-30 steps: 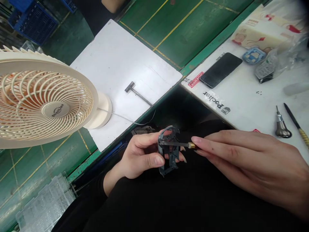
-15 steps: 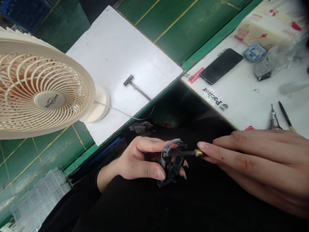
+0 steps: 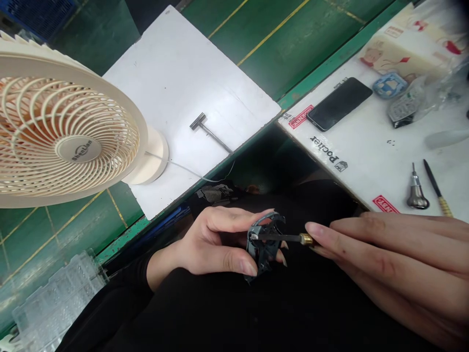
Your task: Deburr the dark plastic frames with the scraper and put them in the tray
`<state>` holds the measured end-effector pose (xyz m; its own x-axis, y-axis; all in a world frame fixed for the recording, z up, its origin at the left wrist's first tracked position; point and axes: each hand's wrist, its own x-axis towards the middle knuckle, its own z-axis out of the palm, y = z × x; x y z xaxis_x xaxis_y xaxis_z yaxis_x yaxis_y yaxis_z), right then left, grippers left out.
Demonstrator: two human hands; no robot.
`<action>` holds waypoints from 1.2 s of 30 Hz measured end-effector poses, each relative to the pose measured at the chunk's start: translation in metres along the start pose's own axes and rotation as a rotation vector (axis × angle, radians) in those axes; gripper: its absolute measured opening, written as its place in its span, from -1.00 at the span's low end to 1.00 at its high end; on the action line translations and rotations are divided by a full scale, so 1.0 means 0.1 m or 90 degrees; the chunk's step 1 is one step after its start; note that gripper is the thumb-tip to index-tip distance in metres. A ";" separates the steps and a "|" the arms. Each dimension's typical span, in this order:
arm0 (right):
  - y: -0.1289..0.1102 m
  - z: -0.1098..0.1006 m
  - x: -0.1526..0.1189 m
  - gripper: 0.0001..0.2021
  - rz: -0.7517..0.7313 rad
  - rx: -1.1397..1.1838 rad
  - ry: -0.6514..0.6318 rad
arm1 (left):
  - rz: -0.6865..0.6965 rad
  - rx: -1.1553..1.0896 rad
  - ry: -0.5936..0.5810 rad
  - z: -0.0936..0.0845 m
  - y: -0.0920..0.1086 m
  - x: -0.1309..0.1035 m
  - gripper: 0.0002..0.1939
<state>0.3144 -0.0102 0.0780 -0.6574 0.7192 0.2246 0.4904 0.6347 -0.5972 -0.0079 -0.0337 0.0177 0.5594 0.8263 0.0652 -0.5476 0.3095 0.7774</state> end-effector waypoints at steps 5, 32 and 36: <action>-0.02 0.00 -0.01 -0.19 0.026 0.044 -0.013 | -0.004 0.062 0.023 0.01 0.08 0.05 -0.36; -0.07 0.17 -0.07 -0.26 0.057 0.063 0.072 | 0.103 0.224 0.092 0.05 0.07 0.12 -0.32; -0.11 0.16 -0.02 -0.23 0.054 0.060 0.095 | 0.082 0.242 0.127 0.09 0.08 0.12 -0.45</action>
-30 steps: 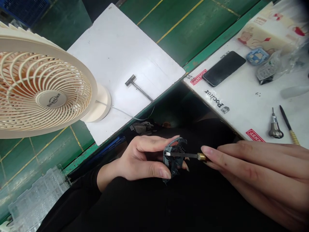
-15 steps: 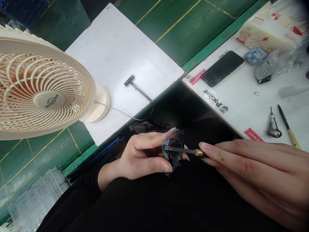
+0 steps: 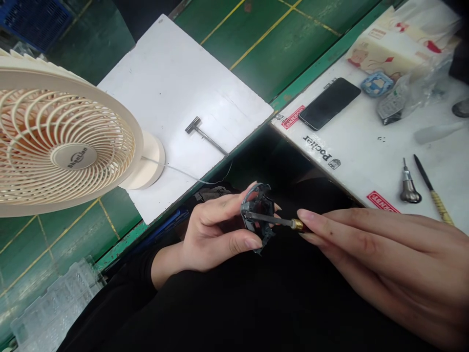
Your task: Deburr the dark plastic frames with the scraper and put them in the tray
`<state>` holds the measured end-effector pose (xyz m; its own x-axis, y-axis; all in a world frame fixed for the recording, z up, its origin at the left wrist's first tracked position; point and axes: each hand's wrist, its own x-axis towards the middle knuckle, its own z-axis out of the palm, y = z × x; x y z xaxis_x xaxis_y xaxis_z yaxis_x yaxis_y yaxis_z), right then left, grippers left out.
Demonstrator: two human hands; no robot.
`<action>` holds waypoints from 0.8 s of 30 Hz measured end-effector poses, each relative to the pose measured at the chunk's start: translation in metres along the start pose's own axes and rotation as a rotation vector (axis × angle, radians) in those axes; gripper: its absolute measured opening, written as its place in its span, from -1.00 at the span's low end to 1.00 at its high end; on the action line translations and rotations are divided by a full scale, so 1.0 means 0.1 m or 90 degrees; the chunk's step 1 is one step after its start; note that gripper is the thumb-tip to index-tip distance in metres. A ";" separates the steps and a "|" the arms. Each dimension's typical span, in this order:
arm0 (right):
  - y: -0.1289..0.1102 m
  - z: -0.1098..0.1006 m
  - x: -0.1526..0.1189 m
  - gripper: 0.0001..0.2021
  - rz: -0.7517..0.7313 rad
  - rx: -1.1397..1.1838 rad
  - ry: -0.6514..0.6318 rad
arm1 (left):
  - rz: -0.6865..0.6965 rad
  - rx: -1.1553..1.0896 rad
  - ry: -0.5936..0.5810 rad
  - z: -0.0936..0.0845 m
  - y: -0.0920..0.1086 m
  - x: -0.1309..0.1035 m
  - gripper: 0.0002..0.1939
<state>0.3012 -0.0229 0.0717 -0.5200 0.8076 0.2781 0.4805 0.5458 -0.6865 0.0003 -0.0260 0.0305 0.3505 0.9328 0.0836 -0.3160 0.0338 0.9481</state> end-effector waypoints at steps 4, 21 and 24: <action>-0.02 -0.01 0.06 -0.24 -0.026 0.001 0.005 | 0.025 -0.009 0.010 0.03 -0.01 0.02 -0.46; -0.02 0.08 0.04 -0.51 -0.068 -0.049 0.060 | 0.030 -0.030 0.015 0.07 -0.07 0.04 -0.39; -0.04 0.09 0.03 -0.53 -0.071 -0.051 0.069 | 0.039 -0.023 0.005 0.06 -0.06 0.05 -0.36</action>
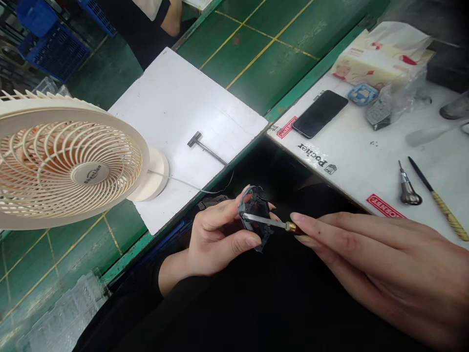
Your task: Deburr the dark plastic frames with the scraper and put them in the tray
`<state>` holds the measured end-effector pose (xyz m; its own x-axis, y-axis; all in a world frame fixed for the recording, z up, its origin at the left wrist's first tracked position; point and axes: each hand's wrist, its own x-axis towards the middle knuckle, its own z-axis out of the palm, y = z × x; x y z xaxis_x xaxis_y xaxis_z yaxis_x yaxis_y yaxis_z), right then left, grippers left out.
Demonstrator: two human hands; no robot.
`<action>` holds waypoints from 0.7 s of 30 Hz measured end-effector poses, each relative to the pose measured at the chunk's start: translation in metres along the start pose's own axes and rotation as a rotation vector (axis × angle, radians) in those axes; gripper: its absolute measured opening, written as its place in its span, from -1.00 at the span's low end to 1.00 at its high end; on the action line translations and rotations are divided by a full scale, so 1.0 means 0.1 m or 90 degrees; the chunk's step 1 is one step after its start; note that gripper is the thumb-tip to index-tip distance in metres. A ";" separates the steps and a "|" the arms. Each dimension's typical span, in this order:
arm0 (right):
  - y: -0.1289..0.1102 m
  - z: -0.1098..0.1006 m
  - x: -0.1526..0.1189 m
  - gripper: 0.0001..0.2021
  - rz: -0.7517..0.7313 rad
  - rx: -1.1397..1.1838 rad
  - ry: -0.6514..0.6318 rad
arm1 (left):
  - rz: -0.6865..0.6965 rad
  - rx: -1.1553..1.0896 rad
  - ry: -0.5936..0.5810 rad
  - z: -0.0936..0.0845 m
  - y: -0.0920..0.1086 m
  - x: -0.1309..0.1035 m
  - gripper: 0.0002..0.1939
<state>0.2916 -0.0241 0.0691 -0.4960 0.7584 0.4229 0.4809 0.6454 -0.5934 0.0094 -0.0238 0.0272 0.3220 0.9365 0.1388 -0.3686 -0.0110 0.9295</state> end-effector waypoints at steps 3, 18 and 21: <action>0.00 0.00 -0.01 -0.55 -0.008 0.010 0.002 | 0.012 0.025 0.002 -0.02 -0.01 -0.01 -0.34; 0.08 -0.07 0.00 -0.36 -0.009 0.084 -0.022 | -0.010 -0.015 0.024 0.01 -0.01 -0.06 -0.42; 0.07 -0.06 -0.01 -0.36 -0.005 0.083 -0.015 | -0.033 -0.036 0.025 0.02 -0.03 -0.07 -0.44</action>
<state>0.3002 -0.0201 0.0687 -0.5167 0.7502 0.4126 0.3802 0.6329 -0.6745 0.0094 -0.0313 0.0239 0.3078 0.9484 0.0764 -0.4009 0.0565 0.9144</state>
